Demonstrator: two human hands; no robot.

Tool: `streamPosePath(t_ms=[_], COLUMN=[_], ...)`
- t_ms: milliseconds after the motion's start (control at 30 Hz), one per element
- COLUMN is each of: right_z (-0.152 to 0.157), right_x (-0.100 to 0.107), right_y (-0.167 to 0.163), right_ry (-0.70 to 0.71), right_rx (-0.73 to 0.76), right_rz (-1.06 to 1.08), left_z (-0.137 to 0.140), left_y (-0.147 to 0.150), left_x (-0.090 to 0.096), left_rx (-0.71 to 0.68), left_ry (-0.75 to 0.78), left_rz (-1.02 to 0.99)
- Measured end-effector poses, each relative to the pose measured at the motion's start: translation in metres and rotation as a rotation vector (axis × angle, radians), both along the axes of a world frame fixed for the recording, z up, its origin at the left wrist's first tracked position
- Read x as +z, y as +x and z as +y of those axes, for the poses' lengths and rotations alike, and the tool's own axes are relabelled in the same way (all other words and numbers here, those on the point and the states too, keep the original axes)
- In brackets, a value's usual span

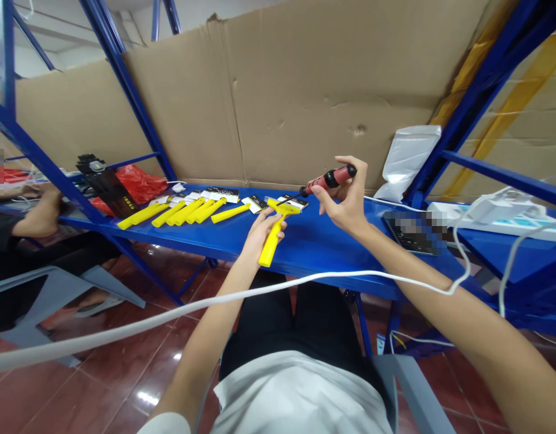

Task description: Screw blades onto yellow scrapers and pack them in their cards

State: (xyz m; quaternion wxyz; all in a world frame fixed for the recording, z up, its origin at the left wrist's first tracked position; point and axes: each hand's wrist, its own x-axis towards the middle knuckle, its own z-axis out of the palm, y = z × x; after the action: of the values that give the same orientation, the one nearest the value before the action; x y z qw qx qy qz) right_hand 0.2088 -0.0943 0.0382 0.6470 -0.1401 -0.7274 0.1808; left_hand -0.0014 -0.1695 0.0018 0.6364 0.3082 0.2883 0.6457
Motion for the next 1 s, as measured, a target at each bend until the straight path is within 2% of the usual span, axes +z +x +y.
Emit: streamPosePath(t_ms=[133,333,533,667,867,1000], right_z=[0.004,0.007,0.017,0.011,-0.006,0.001], right_x=[0.001,0.000,-0.004,0.000,0.007,0.002], right_y=[-0.002,-0.004,-0.001,-0.001,0.001,0.002], right_ry=[0.006,0.021,0.038,0.055,0.010,0.013], right_rx=[-0.037,0.017,-0.010,-0.011,0.035,-0.005], right_rz=[0.046,0.044,0.076,0.109,0.003,-0.008], left_z=[0.001,0.003,0.002,0.001,0.002,0.002], left_y=[0.000,-0.001,0.000,0.001,-0.001,-0.001], left_x=[0.000,-0.002,-0.001,-0.001,-0.002,-0.002], left_rx=[-0.002,0.003,-0.003,-0.002,0.007,0.012], left_ry=[0.006,0.000,0.018,0.021,0.013,0.015], left_rz=[0.012,0.012,0.021,0.042,0.027,0.024])
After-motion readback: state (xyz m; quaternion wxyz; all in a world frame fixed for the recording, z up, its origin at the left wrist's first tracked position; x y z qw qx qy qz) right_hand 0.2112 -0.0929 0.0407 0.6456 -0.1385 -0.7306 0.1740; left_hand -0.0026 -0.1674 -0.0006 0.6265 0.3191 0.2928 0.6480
